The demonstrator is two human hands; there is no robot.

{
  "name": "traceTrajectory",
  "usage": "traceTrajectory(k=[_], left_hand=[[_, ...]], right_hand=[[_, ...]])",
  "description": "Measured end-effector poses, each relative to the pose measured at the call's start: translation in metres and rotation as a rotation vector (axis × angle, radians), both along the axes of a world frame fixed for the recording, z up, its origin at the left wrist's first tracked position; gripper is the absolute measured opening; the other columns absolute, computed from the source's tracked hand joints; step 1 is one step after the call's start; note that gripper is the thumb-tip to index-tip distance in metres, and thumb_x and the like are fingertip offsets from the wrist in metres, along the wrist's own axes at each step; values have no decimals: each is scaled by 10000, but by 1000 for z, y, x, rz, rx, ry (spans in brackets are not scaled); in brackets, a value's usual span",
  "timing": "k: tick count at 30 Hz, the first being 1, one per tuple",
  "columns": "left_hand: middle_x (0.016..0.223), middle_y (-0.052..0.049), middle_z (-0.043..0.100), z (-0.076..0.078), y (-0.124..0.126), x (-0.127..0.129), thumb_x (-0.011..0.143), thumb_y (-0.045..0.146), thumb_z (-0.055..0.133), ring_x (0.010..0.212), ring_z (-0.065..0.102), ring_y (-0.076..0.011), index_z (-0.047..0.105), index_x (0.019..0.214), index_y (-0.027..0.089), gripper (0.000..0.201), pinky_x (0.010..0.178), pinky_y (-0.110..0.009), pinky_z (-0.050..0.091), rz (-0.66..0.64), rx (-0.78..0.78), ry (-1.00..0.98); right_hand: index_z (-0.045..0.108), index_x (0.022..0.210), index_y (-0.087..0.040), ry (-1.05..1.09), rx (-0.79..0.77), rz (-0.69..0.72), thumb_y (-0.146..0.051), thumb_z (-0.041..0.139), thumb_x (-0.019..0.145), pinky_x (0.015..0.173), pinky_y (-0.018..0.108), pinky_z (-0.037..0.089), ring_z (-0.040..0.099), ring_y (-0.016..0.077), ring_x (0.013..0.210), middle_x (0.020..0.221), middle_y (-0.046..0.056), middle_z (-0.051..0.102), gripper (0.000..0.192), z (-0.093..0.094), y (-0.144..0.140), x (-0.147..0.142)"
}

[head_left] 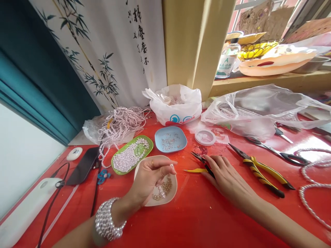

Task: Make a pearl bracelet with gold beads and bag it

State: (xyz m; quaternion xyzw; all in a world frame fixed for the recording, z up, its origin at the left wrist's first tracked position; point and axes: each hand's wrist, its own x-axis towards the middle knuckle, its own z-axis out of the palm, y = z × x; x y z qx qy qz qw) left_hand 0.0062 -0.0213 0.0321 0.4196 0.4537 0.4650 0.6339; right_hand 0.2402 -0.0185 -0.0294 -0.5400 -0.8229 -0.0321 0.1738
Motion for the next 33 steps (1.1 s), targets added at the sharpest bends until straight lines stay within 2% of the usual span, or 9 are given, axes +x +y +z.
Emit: traceTrajectory(k=[3,5,9,12,16,20,24,30,33], left_hand=[[535,-2,617,5,1,-1,555,255,752,344,284,-4,710,651,157,143,343,-171,221,25,-9,-19],[521,-5,628,7,2,-2,540,245,758,339,280,-5,711,645,163,142,344,-167,234,46,-28,-43],[543,-9,650,10,5,-6,567,236,743,357,305,-13,713,659,178,113,361,-159,267,86,12,-54],[551,-7,651,10,9,-10,595,243,728,374,315,-19,710,687,183,111,368,-155,261,117,52,-28],[560,-9,648,8,13,-14,621,262,712,386,304,-31,706,730,184,134,365,-166,240,131,73,12],[577,-12,647,7,16,-16,634,276,704,388,305,-36,704,732,180,137,367,-179,242,138,61,21],[583,-11,650,5,17,-17,640,277,702,381,301,-35,705,729,181,131,362,-183,244,149,54,50],[615,-11,676,2,16,-17,639,264,713,537,543,-78,706,727,187,118,517,-175,420,129,62,59],[622,-13,682,2,17,-17,638,251,714,575,577,-94,708,730,187,112,567,-188,453,94,58,69]], right_hand=[[457,1104,-138,234,-31,-25,-349,398,846,808,448,420,473,284,937,980,144,490,338,16,0,-5],[469,1012,-183,464,-182,3,-304,362,848,752,377,449,502,228,845,923,97,489,230,35,-1,-14],[453,984,-203,856,-516,29,-369,354,846,730,301,441,511,188,805,864,46,503,238,71,-1,-41],[416,1048,-208,903,-778,40,-380,355,848,706,287,416,496,162,701,704,-11,472,271,80,3,-56],[456,925,-194,887,-1071,14,-309,443,775,536,230,377,424,121,574,641,-41,401,189,72,10,-60],[499,1059,-206,952,-1122,93,-226,493,677,684,275,442,510,174,821,885,29,519,382,66,11,-54],[460,1242,-221,938,-1048,145,-298,498,728,843,376,424,496,252,1010,1087,79,548,521,70,6,-52],[506,1211,-190,924,-966,172,-175,475,673,734,325,464,551,204,831,887,49,587,539,76,3,-54],[556,1151,-182,904,-951,174,-167,476,647,700,319,466,548,212,829,879,49,593,510,73,3,-53]])
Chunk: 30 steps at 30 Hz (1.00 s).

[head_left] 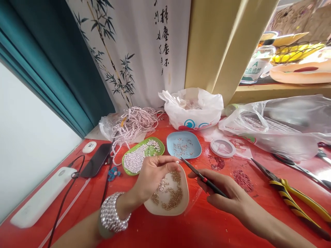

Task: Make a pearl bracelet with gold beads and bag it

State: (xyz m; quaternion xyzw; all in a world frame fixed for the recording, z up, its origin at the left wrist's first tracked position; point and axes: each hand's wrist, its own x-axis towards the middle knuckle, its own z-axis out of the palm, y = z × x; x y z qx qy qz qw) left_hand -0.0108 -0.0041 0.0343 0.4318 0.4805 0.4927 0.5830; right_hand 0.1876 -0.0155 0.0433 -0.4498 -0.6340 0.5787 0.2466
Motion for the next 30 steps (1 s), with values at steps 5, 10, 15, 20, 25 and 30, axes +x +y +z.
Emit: traceTrajectory(k=[5,10,15,20,25,30], left_hand=[[649,-24,685,2,0,0,650,250,702,636,588,-111,711,662,176,75,631,-200,459,-52,49,66],[658,-30,682,2,0,0,646,265,698,615,575,-117,711,667,170,99,617,-212,453,-44,34,84],[712,-50,685,1,1,1,654,281,686,607,561,-128,705,627,164,121,575,-225,450,-52,49,119],[621,-29,670,-3,1,-1,651,275,697,596,565,-123,710,703,169,118,602,-229,453,-34,22,51],[602,-18,664,-3,0,0,650,259,700,594,568,-107,711,709,165,112,610,-209,448,-37,12,27],[596,-24,663,0,-2,0,643,266,699,575,563,-115,711,700,161,120,601,-225,452,-31,1,33]], right_hand=[[576,1102,-182,-29,9,-17,-191,507,672,621,286,454,542,201,766,819,31,587,436,-8,1,2],[603,1016,-187,40,-41,-8,-188,525,651,591,254,416,509,166,702,776,12,558,373,-7,3,1],[609,961,-186,127,-112,5,-189,521,625,550,235,376,453,135,639,722,-4,500,348,-7,5,0],[610,971,-154,197,-168,40,-169,512,612,537,220,341,424,114,618,689,-9,448,372,-9,7,1],[597,998,-157,151,-122,23,-172,518,646,547,220,363,442,119,630,711,-5,479,361,-12,5,1],[580,1062,-168,-7,25,26,-182,514,700,644,271,441,522,172,742,811,28,570,367,-13,1,1]])
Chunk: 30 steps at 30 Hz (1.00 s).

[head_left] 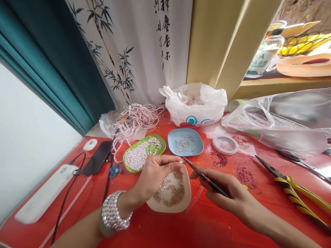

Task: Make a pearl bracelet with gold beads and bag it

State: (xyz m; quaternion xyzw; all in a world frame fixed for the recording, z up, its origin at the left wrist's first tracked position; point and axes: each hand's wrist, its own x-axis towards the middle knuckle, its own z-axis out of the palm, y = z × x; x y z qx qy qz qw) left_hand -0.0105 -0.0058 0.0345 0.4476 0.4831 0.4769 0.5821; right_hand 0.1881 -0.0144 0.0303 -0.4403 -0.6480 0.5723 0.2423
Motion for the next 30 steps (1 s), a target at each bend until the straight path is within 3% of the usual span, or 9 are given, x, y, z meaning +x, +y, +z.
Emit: traceTrajectory(k=[6,12,17,24,30], left_hand=[[609,-23,677,-1,0,1,631,258,708,580,576,-116,709,715,169,123,603,-226,461,12,-17,1],[595,-13,678,-3,0,0,635,241,711,574,590,-106,707,726,176,112,609,-215,474,4,-21,-51],[583,-17,675,-2,-1,0,637,232,710,567,594,-116,708,727,173,108,606,-234,491,20,11,-44],[581,-7,671,-2,-3,0,648,233,704,544,585,-104,707,725,176,96,575,-213,491,17,16,-31],[577,-4,659,3,-6,1,685,255,669,566,586,-113,701,703,166,96,603,-227,490,20,132,73]], right_hand=[[561,1130,-167,-67,54,-18,-208,508,697,713,336,472,555,232,853,901,58,615,438,-3,-1,3],[556,1143,-164,-43,132,13,-125,473,690,815,350,444,566,229,918,1045,60,613,462,-1,1,3],[565,1140,-182,-100,293,66,-104,437,680,664,284,481,589,212,808,893,42,647,484,7,1,0],[569,1104,-169,-141,417,108,-59,405,668,566,219,445,559,143,638,827,30,632,479,16,2,-2],[540,1068,-163,-261,693,91,-31,408,688,525,202,431,547,128,600,750,26,595,424,10,1,-3]])
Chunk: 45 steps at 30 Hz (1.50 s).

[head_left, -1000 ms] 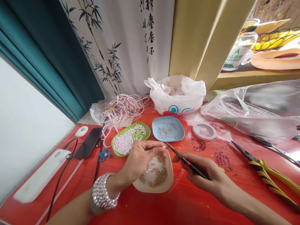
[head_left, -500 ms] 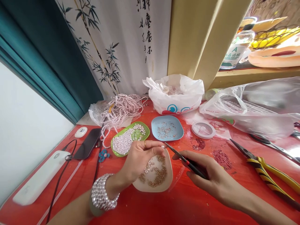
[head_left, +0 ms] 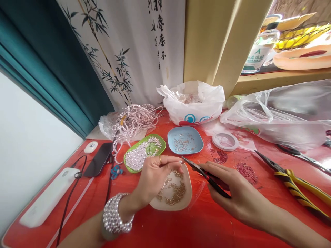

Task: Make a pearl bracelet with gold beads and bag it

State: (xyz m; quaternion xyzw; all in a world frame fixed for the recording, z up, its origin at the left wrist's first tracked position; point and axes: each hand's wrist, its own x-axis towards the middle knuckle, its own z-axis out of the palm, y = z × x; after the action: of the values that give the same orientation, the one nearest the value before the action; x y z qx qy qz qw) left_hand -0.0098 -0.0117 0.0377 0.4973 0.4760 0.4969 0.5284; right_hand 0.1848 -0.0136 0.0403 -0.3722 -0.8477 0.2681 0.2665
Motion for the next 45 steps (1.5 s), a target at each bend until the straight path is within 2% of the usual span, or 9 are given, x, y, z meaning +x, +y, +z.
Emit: traceTrajectory(k=[6,8,10,16,19,23,29,37,45], left_hand=[[596,-4,655,7,-7,2,714,242,642,589,564,-99,693,645,167,115,606,-201,456,27,42,126],[591,-4,652,6,-6,2,700,258,657,554,541,-88,699,680,170,100,573,-196,445,32,-12,83],[577,2,644,4,-4,1,676,285,677,447,454,-53,704,736,176,128,463,-176,393,39,-87,15],[547,6,614,4,2,2,646,299,698,369,246,-8,707,741,172,159,347,-158,193,17,-193,-119],[553,9,614,3,2,3,648,294,697,373,270,-7,705,716,172,139,354,-154,211,6,-200,-151],[551,5,628,1,1,5,627,287,711,361,304,-9,702,696,170,137,354,-152,248,15,-232,-199],[592,-12,658,-2,0,4,612,282,720,456,467,-46,705,719,177,151,416,-156,330,44,-248,-200],[597,-10,656,-1,-1,3,642,290,701,468,477,-57,704,679,176,119,410,-163,343,7,-203,-158],[591,-5,666,4,-4,0,665,285,685,528,538,-80,710,695,190,103,537,-186,445,17,-118,-80]], right_hand=[[523,1121,-113,-356,754,-260,-79,429,799,423,253,338,506,172,525,681,54,572,337,-18,-8,2],[505,1167,-122,-380,821,-287,-78,460,798,480,273,364,513,188,574,700,60,579,374,-18,-9,3],[506,1174,-140,-237,595,-259,-101,464,794,519,276,389,514,181,611,758,66,575,385,-14,-9,3],[585,1035,-152,455,-835,7,-157,465,725,445,198,373,395,88,488,608,-27,409,333,6,-11,-1],[617,932,-135,755,-1207,116,-165,499,679,391,171,327,292,56,430,571,-46,341,280,7,-12,-2],[621,888,-133,927,-1518,166,-170,519,661,341,124,210,240,32,416,589,-43,328,252,9,-11,-2],[626,889,-108,998,-1647,194,-168,528,654,326,106,180,226,18,411,599,-42,327,262,9,-9,-3],[616,870,-110,976,-1660,180,-169,559,625,335,104,142,177,21,418,567,-60,268,259,6,-7,0],[621,841,-123,799,-1382,84,-155,558,607,376,169,103,145,32,432,572,-58,277,244,8,-8,-2]])
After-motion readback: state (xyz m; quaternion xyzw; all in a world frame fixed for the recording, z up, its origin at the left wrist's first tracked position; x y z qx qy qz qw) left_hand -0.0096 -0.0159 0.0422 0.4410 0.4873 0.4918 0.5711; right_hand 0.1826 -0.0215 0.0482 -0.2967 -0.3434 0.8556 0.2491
